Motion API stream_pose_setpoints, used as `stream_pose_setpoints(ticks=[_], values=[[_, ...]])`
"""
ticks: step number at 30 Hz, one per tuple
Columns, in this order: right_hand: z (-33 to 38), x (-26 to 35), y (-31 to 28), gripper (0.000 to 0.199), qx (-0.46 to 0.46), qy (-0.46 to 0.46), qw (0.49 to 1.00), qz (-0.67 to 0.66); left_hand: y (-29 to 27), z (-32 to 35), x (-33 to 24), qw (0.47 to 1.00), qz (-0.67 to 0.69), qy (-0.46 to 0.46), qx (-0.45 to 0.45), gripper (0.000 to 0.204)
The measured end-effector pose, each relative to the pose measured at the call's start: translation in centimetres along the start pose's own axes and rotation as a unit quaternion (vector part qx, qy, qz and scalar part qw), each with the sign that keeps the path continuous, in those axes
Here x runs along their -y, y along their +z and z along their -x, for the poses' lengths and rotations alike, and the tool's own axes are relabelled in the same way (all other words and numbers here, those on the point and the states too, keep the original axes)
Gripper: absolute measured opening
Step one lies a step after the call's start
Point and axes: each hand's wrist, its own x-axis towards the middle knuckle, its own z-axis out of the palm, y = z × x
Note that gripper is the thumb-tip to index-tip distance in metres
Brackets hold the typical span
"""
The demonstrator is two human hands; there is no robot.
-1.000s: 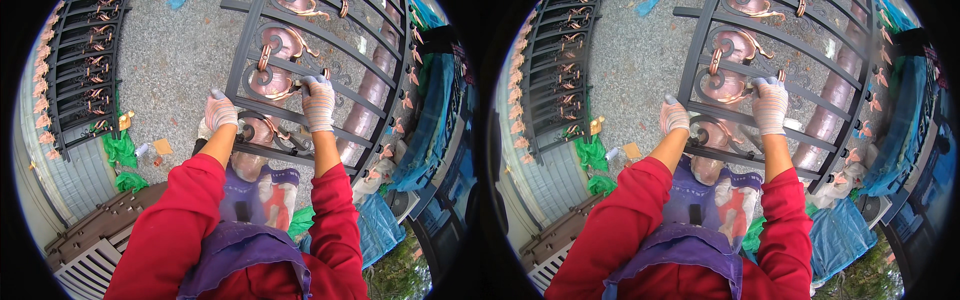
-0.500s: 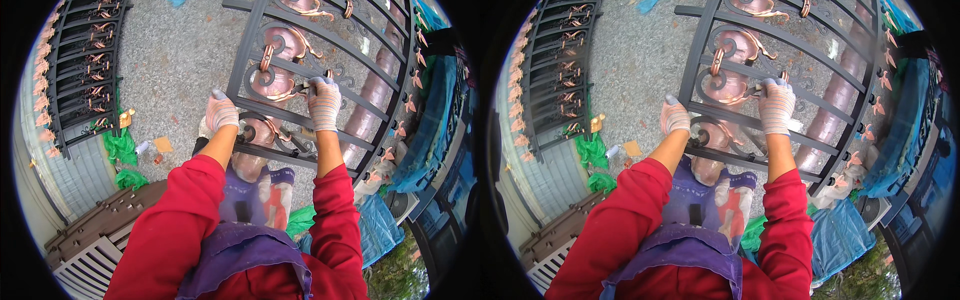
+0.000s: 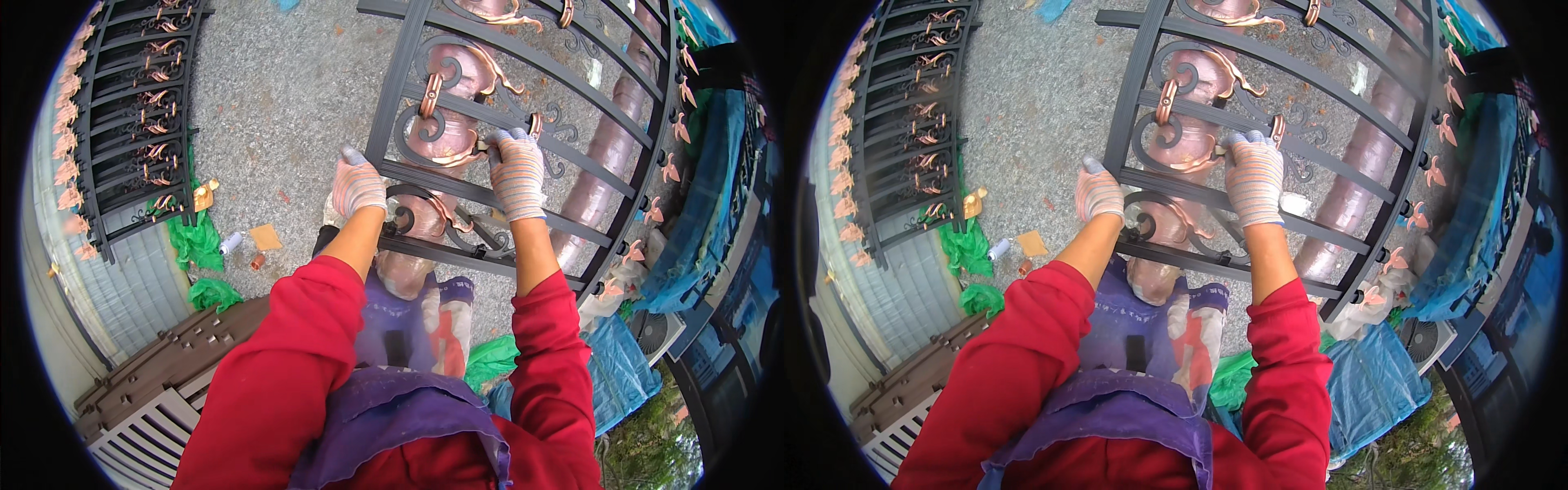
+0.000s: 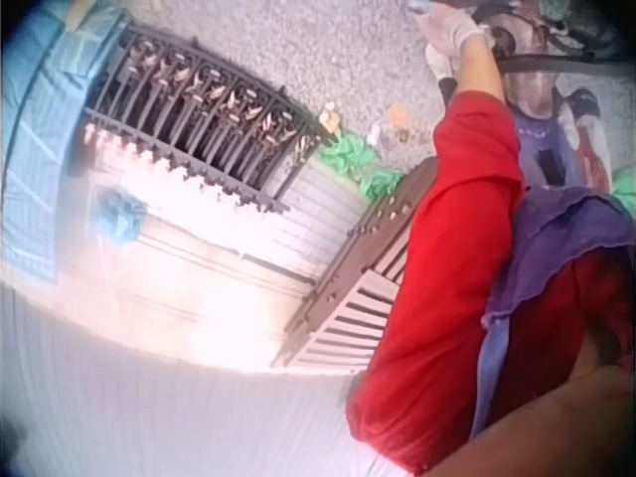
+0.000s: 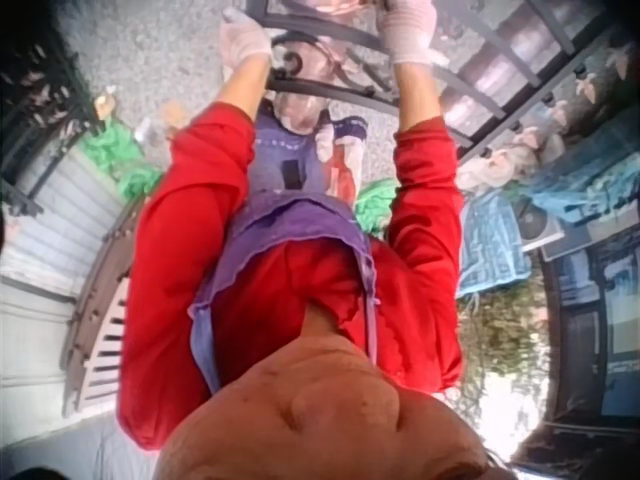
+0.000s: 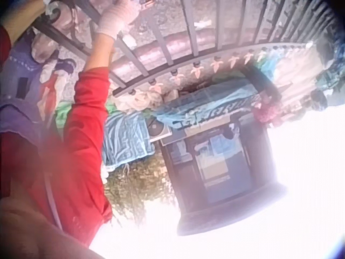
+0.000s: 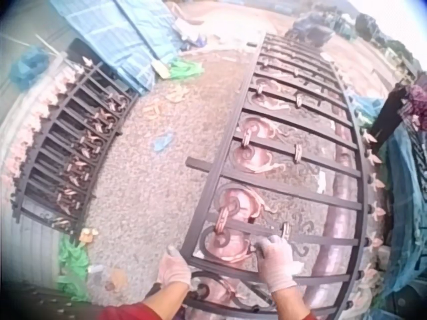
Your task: The person paints decorative metal gate sections with a brush, applying a copper-colored finish to the ornamental details. The person moves along the gate, painting different sections and flipping the gate over to access the other side.
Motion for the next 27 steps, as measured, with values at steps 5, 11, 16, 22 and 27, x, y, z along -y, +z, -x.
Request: stream_pose_setpoints(ticks=[5, 11, 16, 22, 27], values=[[0.1, -1.7, -0.8, 0.008, -0.090, 0.117, 0.985, -0.095, -0.3, 0.3, 0.2, 1.000, 0.006, 0.022, -0.011, 0.059], [-0.8, -2.9, -1.2, 0.010, -0.144, 0.147, 0.965, -0.160, -0.4, 0.5, 0.0, 0.999, -0.005, 0.028, -0.021, 0.058], [-3.9, -2.8, -1.0, 0.011, -0.150, 0.136, 0.971, -0.129, 0.2, 0.0, 0.6, 0.998, 0.004, 0.050, -0.038, 0.057], [-6.7, -1.9, -0.1, 0.013, -0.073, 0.107, 0.992, -0.002, 0.3, -0.2, 0.6, 0.999, -0.004, 0.038, -0.022, 0.057], [-6.3, -2.4, -1.1, 0.015, -0.074, 0.141, 0.986, -0.042, -0.4, -0.1, 0.2, 0.999, -0.019, 0.026, 0.012, 0.060]])
